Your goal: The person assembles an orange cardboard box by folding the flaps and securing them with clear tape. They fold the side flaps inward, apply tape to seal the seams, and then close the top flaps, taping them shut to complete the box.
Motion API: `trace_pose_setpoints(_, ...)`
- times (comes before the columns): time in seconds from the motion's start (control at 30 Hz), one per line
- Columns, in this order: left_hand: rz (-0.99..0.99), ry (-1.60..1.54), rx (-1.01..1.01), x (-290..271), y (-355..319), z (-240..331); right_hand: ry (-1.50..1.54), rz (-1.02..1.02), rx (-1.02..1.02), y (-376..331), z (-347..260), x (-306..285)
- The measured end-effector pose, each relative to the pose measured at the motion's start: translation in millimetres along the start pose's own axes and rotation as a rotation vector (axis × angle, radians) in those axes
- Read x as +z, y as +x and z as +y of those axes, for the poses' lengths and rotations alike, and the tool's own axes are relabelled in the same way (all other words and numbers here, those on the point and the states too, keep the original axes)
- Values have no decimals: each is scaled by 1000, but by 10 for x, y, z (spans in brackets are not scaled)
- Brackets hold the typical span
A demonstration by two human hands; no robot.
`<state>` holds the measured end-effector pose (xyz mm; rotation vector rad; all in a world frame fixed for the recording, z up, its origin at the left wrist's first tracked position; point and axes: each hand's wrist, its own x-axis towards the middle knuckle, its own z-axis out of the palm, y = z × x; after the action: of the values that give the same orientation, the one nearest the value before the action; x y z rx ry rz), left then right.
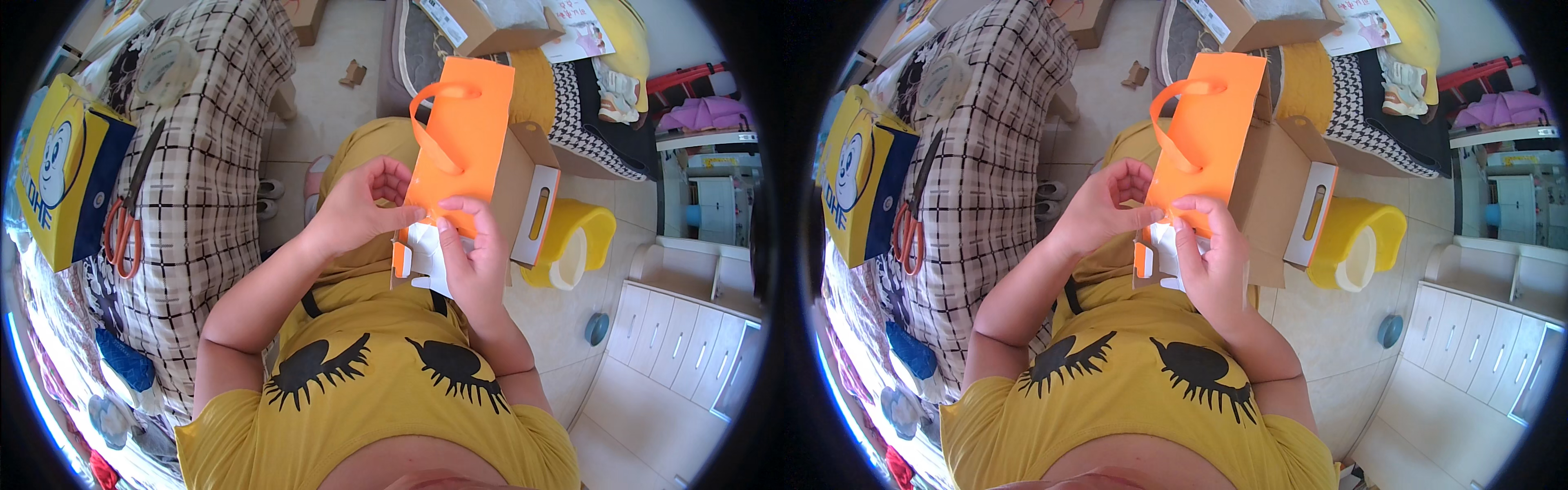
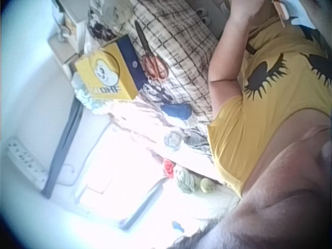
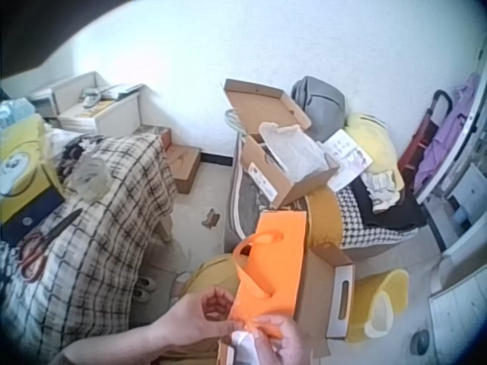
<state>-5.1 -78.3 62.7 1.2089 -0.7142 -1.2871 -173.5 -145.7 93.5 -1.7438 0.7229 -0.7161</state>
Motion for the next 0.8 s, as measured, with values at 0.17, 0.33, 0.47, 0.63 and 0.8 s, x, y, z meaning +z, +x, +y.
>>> trace_pose_setpoints(0.17, 2, 10, 2, 19, 57, -30, -18, -3, -10, -2, -24, 5)
trace_pose_setpoints(0.33, 2, -98, 7, 56, 133, -124, -62, -24, -55, -24, 18, 9)
trace_pose_setpoints(0.47, -17, -105, -31, 77, 138, -92, 36, 11, -6, -42, 15, 13)
trace_pose_setpoints(0.63, -43, -150, -94, 29, 163, -91, 24, -2, -25, -33, 24, -7)
trace_pose_setpoints(0.8, -27, -172, -108, 21, 152, -60, 113, -6, 73, -37, 11, -34)
